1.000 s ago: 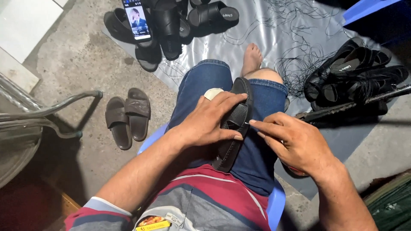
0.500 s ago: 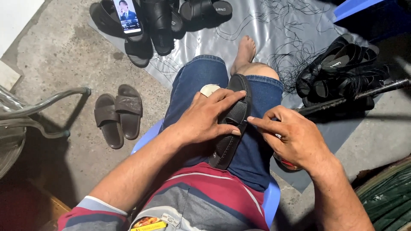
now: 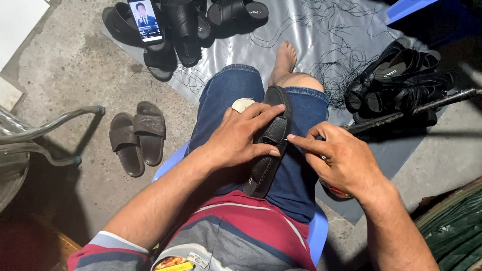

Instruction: Hand-stitching a leather sandal upper to its sole using a needle and thread.

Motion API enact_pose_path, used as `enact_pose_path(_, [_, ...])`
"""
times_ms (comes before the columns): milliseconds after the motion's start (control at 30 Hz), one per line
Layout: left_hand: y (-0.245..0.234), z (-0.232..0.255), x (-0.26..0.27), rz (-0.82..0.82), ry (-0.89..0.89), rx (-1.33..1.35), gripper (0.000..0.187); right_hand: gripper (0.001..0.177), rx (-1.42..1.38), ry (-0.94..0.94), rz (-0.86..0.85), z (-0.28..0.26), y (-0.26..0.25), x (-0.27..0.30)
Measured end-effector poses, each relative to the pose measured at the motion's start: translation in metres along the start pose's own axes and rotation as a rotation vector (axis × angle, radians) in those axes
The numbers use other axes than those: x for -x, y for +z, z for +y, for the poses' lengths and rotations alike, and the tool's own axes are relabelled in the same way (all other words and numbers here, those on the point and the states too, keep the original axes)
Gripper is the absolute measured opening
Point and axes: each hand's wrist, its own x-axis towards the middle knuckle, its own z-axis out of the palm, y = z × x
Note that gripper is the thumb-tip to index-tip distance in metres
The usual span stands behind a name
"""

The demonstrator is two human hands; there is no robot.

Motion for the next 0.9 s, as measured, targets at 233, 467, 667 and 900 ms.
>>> enact_pose_path(233, [0.001,-0.001,-0.001,-0.007,0.003,0.006,0.077,0.040,0.092,0.035,0.007,-0.010,-0.002,-0.001])
enact_pose_path(467, [-0.007,-0.001,-0.006,-0.104,0.011,0.019,0.078,0.035,0.212,0.100,-0.046,-0.018,-0.005,-0.003])
enact_pose_path(667, [0.008,-0.002,-0.007,0.003,-0.014,-0.027,0.082,0.036,0.247,0.186,-0.110,-0.025,-0.007,-0.003])
enact_pose_path(900, [0.020,0.000,-0.009,0.022,-0.040,-0.120,0.082,0.038,0.308,0.284,-0.161,-0.033,-0.005,-0.002])
